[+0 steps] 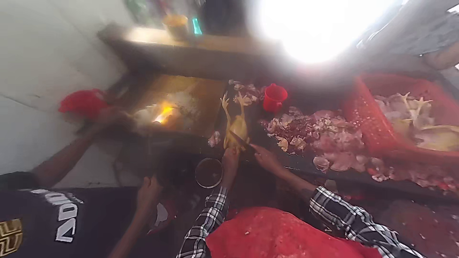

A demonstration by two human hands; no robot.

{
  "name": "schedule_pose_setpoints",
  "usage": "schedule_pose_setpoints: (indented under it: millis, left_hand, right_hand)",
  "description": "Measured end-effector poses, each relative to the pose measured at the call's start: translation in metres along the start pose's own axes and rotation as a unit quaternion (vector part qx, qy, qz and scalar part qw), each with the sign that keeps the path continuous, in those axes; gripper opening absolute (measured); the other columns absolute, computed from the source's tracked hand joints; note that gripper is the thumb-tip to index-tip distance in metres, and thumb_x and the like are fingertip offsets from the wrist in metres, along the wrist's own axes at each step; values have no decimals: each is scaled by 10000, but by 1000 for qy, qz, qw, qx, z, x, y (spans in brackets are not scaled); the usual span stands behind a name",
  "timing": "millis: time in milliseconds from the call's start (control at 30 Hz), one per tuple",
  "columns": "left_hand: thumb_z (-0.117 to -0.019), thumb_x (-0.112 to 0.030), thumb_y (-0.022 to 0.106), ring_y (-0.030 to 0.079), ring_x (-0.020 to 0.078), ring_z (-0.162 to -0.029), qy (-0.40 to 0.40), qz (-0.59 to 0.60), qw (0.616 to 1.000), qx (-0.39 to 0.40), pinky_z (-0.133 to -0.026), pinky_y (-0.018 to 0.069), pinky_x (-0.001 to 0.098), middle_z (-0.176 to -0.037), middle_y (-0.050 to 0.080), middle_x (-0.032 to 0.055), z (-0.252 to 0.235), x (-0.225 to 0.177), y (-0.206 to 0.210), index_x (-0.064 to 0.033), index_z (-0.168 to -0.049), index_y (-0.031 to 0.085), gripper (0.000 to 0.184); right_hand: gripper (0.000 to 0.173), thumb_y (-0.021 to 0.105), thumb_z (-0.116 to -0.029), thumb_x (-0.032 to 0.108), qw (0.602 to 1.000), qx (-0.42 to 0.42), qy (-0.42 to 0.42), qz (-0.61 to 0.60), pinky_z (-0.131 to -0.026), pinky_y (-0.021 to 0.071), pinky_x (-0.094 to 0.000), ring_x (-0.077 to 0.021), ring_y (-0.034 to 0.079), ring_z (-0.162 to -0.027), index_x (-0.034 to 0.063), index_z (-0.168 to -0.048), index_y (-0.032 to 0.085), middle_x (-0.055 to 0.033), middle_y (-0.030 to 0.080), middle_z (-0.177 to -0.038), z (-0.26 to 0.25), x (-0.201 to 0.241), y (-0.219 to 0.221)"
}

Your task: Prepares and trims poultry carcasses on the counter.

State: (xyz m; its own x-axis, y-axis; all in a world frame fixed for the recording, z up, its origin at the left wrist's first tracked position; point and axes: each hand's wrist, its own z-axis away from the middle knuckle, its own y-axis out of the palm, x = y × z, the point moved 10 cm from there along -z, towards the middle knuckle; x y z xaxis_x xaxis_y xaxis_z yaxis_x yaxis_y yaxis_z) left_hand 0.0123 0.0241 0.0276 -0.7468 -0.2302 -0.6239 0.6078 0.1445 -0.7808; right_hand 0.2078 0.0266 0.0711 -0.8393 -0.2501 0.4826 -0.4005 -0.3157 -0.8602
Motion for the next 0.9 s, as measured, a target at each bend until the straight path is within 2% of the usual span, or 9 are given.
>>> schedule_pose_setpoints:
  millis: [133,267,433,500,567,633,733,833,900]
  left_hand:
    - [-973,-361,641,708,225,-882,-28,78,997,9,-842,578,474,-936,727,90,4,15,-13,-84,-1063,719,302]
    - [-995,-322,630,732,222,-964,-46,122,991,-13,-909,588,462,-1052,751,112,11,26,-12,-70,-1221,706,347]
    - [-973,-204,639,702,235,-854,-44,188,980,-54,-828,584,446,-930,716,141,18,34,-19,3,-1042,705,227]
    - [-968,-173,652,692,227,-871,-59,240,968,-50,-841,582,428,-951,707,147,23,46,-16,22,-1062,686,219]
    - [-962,-173,680,692,210,-874,-71,289,953,-57,-827,589,411,-983,704,146,28,56,-15,20,-1105,666,241]
    - [-944,-193,713,689,198,-929,-36,272,959,-72,-836,597,373,-1118,680,156,31,49,-21,16,-1104,671,267]
    - [-955,-319,702,657,223,-1172,68,114,990,-54,-1023,541,383,-1290,665,147,31,7,-25,-36,-1159,707,349]
    - [-935,-454,675,671,287,-1112,39,-74,995,-49,-957,538,495,-1174,724,80,13,2,-8,-170,-1199,716,390]
    - [-926,-438,681,706,302,-1004,14,-103,993,-58,-871,570,510,-1053,744,90,3,5,-7,-171,-1178,716,369]
  right_hand:
    - [532,391,-1072,284,998,6,-54,38,-858,576,-577,-330,712,-1040,413,-1587,357,-77,622,-1412,-18,46,3]
    - [501,373,-1093,270,995,13,-89,49,-828,571,-602,-364,711,-988,442,-1563,388,-127,680,-1279,-34,89,10]
    - [568,399,-1060,240,994,40,-49,86,-745,569,-624,-393,710,-876,517,-1554,355,-151,669,-1258,-5,50,22]
    - [573,418,-1058,235,995,21,-47,85,-706,576,-600,-361,711,-858,503,-1562,356,-136,672,-1230,19,16,22]
    - [538,415,-1070,261,998,-2,-33,47,-795,591,-565,-313,720,-982,424,-1580,372,-103,647,-1341,41,-19,16]
    - [514,419,-1072,272,1000,-16,-3,-18,-1002,551,-519,-260,658,-1217,284,-1586,402,-68,563,-1493,56,-49,5]
    - [485,442,-1074,277,992,-61,51,-100,-1111,477,-469,-264,600,-1300,107,-1526,480,-146,578,-1458,64,-86,-2]
    - [528,451,-1070,283,981,-82,93,-148,-1139,447,-466,-279,573,-1337,56,-1547,437,-172,555,-1486,57,-120,9]
    - [533,462,-1071,285,979,-85,90,-161,-1137,452,-459,-275,581,-1329,56,-1550,424,-176,562,-1475,53,-124,8]
